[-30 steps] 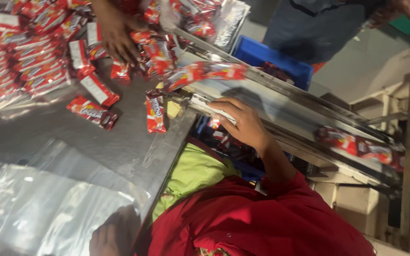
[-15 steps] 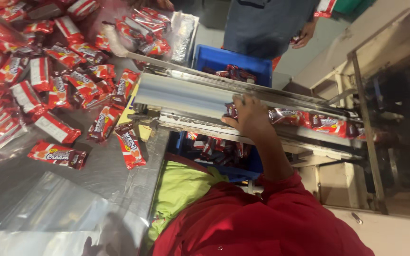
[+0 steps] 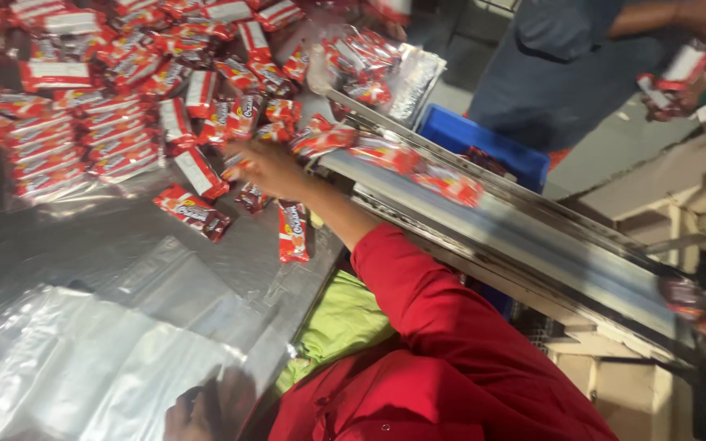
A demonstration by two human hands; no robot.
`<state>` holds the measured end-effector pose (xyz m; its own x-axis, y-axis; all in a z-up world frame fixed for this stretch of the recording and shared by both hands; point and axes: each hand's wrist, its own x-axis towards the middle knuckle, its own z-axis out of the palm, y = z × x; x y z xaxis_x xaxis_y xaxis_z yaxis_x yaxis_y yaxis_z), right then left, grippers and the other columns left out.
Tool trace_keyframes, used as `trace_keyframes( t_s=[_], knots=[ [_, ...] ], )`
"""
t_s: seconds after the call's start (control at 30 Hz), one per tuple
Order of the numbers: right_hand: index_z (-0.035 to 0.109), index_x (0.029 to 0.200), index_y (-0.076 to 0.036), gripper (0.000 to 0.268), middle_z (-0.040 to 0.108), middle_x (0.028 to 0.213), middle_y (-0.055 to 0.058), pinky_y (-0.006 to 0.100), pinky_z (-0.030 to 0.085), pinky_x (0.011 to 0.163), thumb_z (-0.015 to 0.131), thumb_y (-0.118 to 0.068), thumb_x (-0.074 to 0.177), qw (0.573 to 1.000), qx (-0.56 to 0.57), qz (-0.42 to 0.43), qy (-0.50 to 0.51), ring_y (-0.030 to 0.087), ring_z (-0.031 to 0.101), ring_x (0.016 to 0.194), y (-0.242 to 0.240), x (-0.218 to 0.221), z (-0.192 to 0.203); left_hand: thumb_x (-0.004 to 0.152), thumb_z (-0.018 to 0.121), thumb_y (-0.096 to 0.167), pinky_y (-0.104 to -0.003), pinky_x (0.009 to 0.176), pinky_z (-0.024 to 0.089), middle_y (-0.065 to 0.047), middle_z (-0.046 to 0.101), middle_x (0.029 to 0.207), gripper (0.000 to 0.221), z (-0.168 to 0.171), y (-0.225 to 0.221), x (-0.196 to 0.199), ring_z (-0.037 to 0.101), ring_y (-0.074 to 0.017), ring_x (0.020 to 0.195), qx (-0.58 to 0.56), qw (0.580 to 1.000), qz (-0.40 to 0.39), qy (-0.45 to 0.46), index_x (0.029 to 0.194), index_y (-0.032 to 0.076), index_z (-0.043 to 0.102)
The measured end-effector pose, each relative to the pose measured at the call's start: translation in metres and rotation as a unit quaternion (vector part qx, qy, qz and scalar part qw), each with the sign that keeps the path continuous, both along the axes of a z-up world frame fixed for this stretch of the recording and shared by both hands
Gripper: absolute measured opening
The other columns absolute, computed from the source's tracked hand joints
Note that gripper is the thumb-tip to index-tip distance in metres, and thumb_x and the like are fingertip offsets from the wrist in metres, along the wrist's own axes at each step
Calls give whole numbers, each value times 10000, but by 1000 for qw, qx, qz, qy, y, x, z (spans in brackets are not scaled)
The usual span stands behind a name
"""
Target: The person places individually wrapped candy bars into clear plastic bags on a metal table. They then move the filled bags to a nearby area while other workers handle similar items in the background.
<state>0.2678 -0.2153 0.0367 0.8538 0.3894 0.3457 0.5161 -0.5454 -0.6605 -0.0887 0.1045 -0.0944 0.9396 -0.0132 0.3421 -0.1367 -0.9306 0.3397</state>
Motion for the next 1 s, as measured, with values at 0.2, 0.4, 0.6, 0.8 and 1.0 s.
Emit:
trace_keyframes(
  t_s=[0.2, 0.4, 0.6, 0.8, 1.0],
  knots=[
    [660, 1364, -177, 331, 610, 1439, 60, 383, 492, 1147, 631, -274, 1048, 992, 53, 107, -33, 248, 615, 1330, 20, -105, 12, 663, 777, 296, -433, 609, 570, -92, 689, 882, 495, 80, -21, 5, 684, -314, 750, 60, 992, -108, 26, 1151, 216, 776],
    [697, 1288, -156, 274, 670, 1352, 32, 353, 549, 1025, 668, -187, 1017, 999, 31, 0, 19, 226, 670, 1234, -51, -182, 47, 872, 703, 471, -441, 601, 520, -32, 656, 788, 283, 95, -39, 36, 673, -260, 752, 150, 981, 82, 94, 886, 189, 688],
    [717, 1248, -142, 261, 719, 1263, 55, 338, 566, 974, 681, -131, 990, 995, 12, -97, -28, 227, 691, 1152, -111, -218, 68, 961, 703, 326, -454, 717, 518, -96, 655, 943, 197, 83, -63, 64, 641, -316, 856, 56, 996, 36, -55, 1000, 133, 696],
    [712, 1252, -135, 276, 712, 1244, 107, 379, 550, 967, 682, -106, 979, 987, 3, -140, -76, 300, 696, 1134, -114, -219, 67, 850, 662, 185, -416, 726, 538, -112, 661, 1087, 299, 72, -101, 54, 650, -299, 892, 44, 994, -98, 17, 1131, 84, 644],
    [657, 1315, -118, 427, 654, 1269, 149, 448, 551, 884, 742, -270, 925, 982, -112, -147, -47, 361, 675, 1083, -41, -197, 26, 809, 701, 272, -433, 702, 545, -111, 643, 1013, 359, 78, -101, 41, 657, -319, 896, -12, 997, -78, -10, 1081, 46, 637]
  ],
)
